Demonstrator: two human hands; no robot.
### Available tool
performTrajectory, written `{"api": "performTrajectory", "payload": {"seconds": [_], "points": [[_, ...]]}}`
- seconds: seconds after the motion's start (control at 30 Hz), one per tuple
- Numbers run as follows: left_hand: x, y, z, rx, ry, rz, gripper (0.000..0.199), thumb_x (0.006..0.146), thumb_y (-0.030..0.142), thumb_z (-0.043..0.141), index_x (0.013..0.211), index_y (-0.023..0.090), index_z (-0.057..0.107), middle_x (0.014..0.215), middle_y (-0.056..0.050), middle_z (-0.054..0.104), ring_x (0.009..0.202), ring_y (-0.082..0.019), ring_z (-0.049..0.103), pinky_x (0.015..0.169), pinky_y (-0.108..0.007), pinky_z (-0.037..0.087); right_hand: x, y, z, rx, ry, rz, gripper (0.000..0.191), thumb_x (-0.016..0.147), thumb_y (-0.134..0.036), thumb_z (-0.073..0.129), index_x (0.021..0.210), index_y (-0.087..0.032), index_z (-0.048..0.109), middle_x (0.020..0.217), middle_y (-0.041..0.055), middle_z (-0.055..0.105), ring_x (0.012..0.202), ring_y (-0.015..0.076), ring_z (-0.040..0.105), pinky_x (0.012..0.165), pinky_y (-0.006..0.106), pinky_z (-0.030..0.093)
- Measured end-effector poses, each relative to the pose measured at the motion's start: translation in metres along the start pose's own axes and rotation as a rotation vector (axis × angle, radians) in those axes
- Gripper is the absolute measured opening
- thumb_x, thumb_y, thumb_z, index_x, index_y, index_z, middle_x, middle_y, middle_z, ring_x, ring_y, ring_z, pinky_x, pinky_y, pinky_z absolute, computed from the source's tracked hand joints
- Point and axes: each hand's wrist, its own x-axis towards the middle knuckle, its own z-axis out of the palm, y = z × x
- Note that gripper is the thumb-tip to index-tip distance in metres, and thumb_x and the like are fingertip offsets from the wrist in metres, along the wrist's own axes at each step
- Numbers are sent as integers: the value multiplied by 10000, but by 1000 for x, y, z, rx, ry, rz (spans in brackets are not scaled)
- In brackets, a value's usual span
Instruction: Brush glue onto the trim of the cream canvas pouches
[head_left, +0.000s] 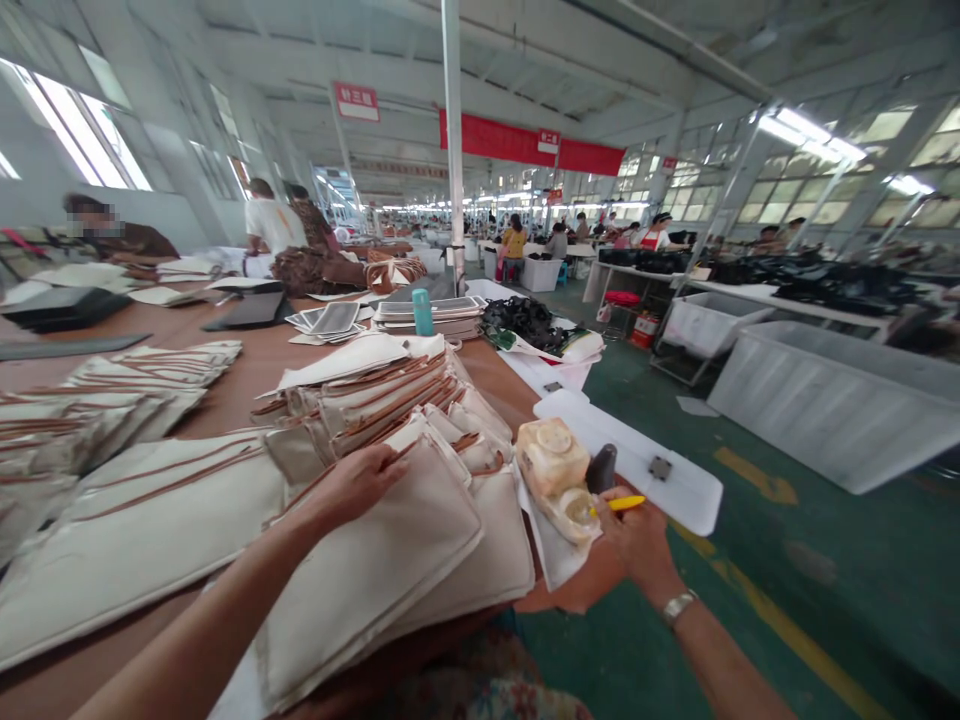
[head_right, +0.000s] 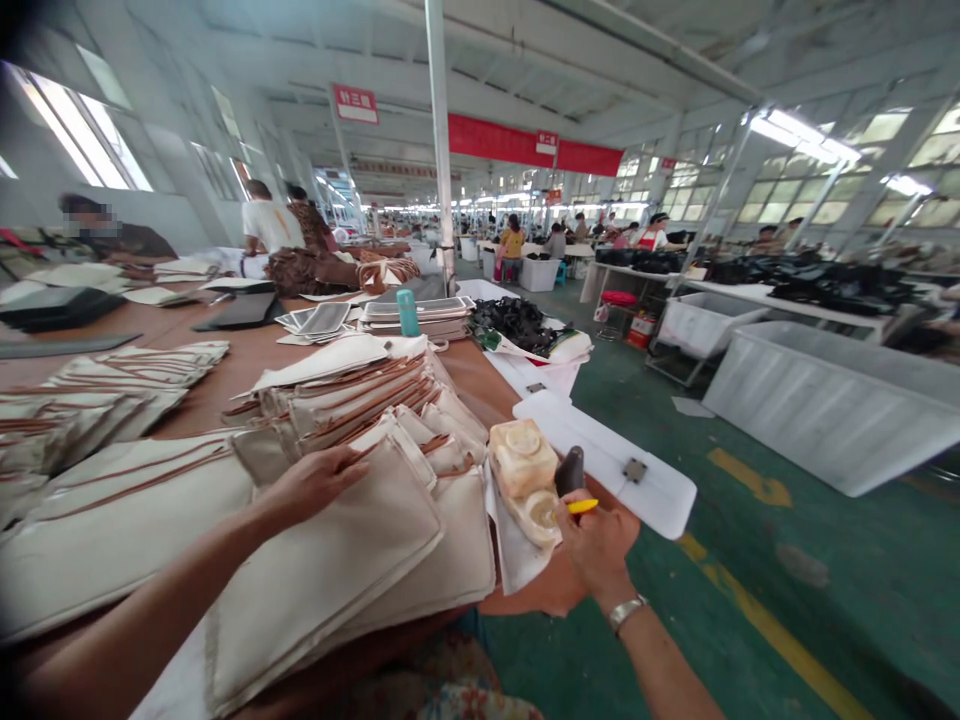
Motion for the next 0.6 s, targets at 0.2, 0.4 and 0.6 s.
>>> {"api": "performTrajectory", "payload": {"seconds": [0.2,0.4,0.6], "points": [[17,15,7,64,-31,-99,255,808,436,572,718,199,594,734,-28,661,694,-192,594,570,-259,304,-17,-7,-25,14,40,-45,452,981,-591,475,845,-199,653,713,59,662,653,234,639,646,331,479],[9,23,15,-22,71,-214,341,807,421,585,1067,202,621,915,-35,713,792,-201,630,614,-252,347,-31,4,-42,-1,110,-65,342,999,-514,525,935,-204,655,810,41,680,689,215,641,647,316,479],[-2,27,16,-128,26,-75,341,899,444,483,833,202,714,811,-34,671,757,-189,607,657,-270,376,-33,0,-38,2,72,-121,328,1006,-492,520,905,-207,648,770,28,658,659,203,633,612,305,487]]}}
